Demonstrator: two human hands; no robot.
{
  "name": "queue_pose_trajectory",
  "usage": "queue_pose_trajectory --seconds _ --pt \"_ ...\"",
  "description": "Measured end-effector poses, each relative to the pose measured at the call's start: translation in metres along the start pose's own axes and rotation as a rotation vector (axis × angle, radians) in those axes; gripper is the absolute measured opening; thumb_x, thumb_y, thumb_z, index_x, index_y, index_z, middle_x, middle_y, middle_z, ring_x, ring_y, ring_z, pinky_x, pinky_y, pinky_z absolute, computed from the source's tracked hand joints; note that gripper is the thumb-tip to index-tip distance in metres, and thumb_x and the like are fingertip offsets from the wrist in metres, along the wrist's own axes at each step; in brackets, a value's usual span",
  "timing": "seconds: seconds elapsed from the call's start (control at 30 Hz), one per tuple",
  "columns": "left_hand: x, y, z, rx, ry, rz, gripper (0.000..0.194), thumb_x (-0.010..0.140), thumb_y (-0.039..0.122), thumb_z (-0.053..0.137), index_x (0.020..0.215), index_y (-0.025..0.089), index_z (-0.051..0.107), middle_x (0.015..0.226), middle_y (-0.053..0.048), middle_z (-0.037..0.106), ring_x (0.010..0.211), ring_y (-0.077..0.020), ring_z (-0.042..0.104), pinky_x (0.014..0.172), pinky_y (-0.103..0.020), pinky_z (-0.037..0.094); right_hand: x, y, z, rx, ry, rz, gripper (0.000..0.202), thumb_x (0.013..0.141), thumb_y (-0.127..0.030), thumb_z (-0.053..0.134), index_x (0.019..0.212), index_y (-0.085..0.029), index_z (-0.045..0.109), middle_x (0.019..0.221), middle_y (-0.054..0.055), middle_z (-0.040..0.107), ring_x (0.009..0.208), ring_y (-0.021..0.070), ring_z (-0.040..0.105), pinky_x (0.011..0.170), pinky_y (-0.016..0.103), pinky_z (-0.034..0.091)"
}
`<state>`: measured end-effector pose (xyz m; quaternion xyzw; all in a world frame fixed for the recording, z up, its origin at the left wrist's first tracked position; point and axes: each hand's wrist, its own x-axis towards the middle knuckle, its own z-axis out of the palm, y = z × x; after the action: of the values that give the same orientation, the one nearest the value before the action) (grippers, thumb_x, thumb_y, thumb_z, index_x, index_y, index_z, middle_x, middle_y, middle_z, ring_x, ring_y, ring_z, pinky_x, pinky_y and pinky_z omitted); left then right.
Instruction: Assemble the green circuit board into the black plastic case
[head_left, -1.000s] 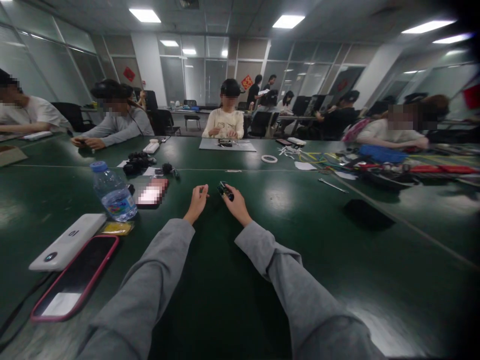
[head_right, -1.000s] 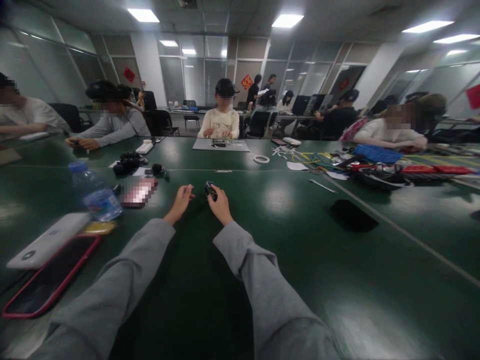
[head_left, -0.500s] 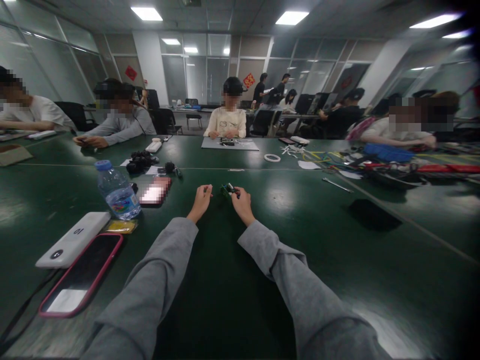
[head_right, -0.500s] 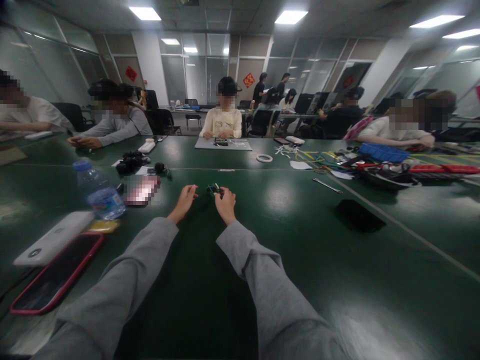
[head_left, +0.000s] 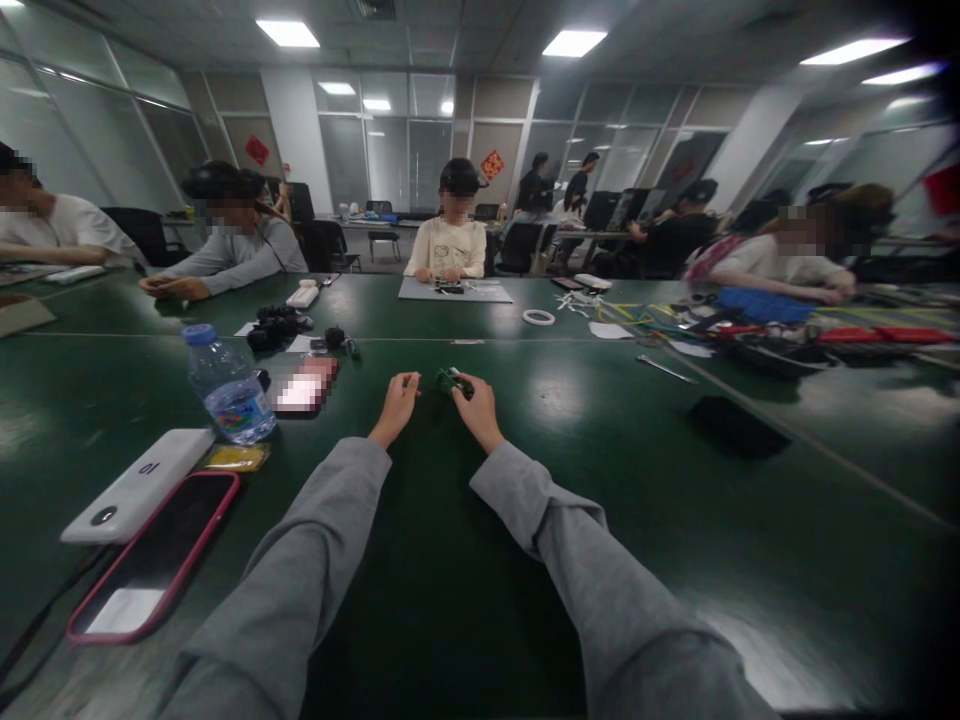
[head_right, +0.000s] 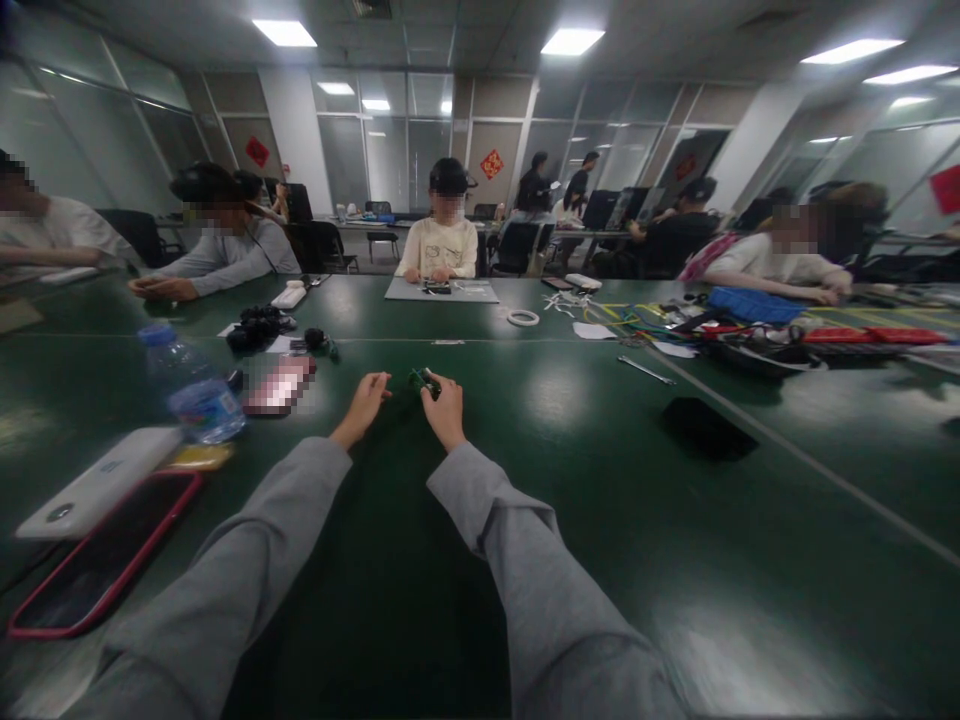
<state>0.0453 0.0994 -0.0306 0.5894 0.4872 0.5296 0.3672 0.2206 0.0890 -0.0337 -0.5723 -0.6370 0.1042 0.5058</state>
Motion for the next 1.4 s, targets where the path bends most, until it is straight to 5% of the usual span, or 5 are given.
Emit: queue_pose_trajectory --seconds 0.67,0.9,1.1,1.3,1.4 --pt "-0.001 0.001 -0.002 0.013 -0.023 0.003 0.043 0.090 0.050 0.040 0.111 0.016 0.056 0.117 -0.012 0.056 0.084 -0.0141 0.060 0.074 -0.029 0.047 0.000 -0.001 -0.001 -0.095 0.082 0.115 0.057 0.082 -0.050 0.053 0.123 -0.010 0.050 0.116 0.018 0.054 0.107 0.0280 0.049 0.095 0.044 0.037" --pt "0.000 0.002 -0.001 0.008 -0.009 -0.021 0.040 0.090 0.048 0.041 0.108 0.017 0.057 0.114 -0.011 0.059 0.081 -0.0136 0.061 0.072 -0.028 0.047 0.002 0.001 -0.020 0.053 -0.069 0.152 0.047 0.076 -0.032 0.063 0.120 -0.015 0.058 0.111 0.010 0.064 0.099 0.0223 0.060 0.091 0.036 0.045" --pt "-0.001 0.005 -0.001 0.001 -0.042 -0.019 0.041 0.090 0.049 0.039 0.109 0.017 0.057 0.113 -0.010 0.060 0.083 -0.0148 0.061 0.074 -0.030 0.047 0.009 0.056 -0.136 0.101 -0.090 0.345 0.046 0.072 -0.038 0.069 0.111 -0.013 0.066 0.090 0.007 0.069 0.072 0.0172 0.063 0.071 0.030 0.049" --pt "-0.005 0.011 -0.001 0.046 -0.102 -0.003 0.040 0.090 0.049 0.038 0.104 0.018 0.060 0.108 -0.009 0.063 0.082 -0.0160 0.061 0.075 -0.031 0.046 0.023 0.138 -0.315 -0.323 0.524 0.427 0.051 0.072 -0.032 0.071 0.118 -0.012 0.063 0.090 0.013 0.067 0.070 0.0173 0.059 0.067 0.030 0.043" --pt "-0.005 0.013 -0.001 0.057 -0.101 -0.008 0.039 0.091 0.047 0.039 0.102 0.017 0.061 0.106 -0.009 0.064 0.081 -0.0164 0.061 0.076 -0.032 0.047 0.018 0.170 -0.372 -0.528 0.555 0.448 0.051 0.070 -0.037 0.073 0.115 -0.016 0.065 0.096 0.014 0.066 0.078 0.0196 0.058 0.072 0.033 0.042"
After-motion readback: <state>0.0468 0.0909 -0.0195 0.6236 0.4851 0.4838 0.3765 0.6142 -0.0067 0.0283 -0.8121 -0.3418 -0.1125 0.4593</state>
